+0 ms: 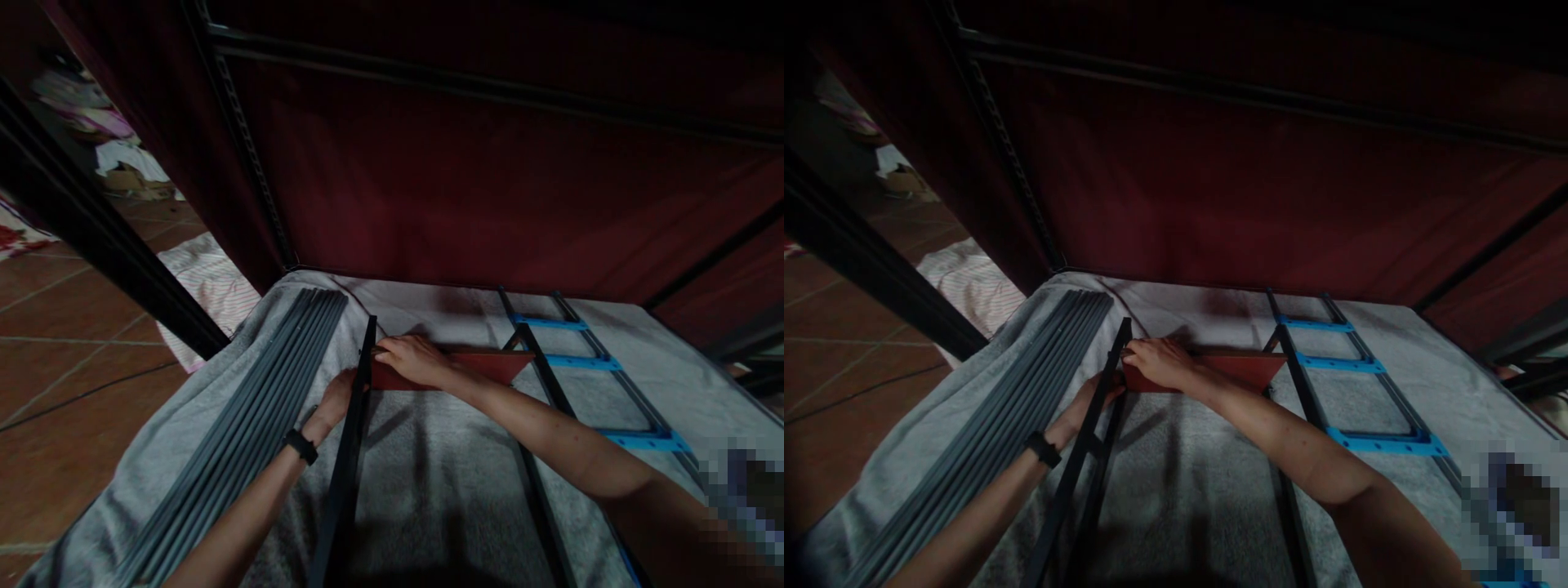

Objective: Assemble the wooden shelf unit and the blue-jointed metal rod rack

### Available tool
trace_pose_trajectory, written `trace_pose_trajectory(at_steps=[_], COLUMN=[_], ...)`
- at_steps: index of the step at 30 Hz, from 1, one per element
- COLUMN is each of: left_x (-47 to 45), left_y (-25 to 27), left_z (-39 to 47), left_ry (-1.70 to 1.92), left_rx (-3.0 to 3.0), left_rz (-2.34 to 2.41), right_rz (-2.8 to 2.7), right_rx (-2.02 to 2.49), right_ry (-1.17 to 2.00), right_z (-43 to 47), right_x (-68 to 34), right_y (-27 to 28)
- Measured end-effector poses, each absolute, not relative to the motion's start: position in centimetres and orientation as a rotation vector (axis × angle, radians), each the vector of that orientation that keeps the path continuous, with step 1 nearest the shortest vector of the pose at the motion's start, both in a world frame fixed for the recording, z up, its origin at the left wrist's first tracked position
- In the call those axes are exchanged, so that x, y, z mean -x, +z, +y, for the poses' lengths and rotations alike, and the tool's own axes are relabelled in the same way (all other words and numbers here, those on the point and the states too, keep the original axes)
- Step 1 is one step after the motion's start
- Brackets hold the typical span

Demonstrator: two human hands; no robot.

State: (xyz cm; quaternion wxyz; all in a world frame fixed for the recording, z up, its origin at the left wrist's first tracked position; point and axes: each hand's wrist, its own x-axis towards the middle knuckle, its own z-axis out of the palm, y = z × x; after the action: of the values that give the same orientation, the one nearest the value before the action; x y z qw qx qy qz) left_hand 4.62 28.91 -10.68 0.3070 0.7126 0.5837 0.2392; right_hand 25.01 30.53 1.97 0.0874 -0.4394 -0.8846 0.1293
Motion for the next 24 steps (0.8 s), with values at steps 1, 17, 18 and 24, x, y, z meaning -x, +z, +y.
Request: trace_pose_trajectory(at_steps=[1,17,18,24], left_x=[-4.6,-3.1,-3.2,-6.4], left_y=[-10.8,-2.0,-0.4,5.3], left_z=[28.9,29.4,29.1,27.4], left_ry=[0.658,1.33,1.336,1.101], left_rx=[-1.858,-1.52,-1.593,-2.239], left_rz=[1.533,1.593,1.579,1.451], right_rz=[-2.632,-2.634,-2.615,-2.199], right_rx=[1.307,1.213,1.218,1.375], right_ry=[0.382,0.094,0.109,0.112], right_z=[30.5,29.2,28.9,26.2], right_x=[-25.0,-30.9,-31.8,-41.9], right_y=[2.0,1.6,1.9,3.6])
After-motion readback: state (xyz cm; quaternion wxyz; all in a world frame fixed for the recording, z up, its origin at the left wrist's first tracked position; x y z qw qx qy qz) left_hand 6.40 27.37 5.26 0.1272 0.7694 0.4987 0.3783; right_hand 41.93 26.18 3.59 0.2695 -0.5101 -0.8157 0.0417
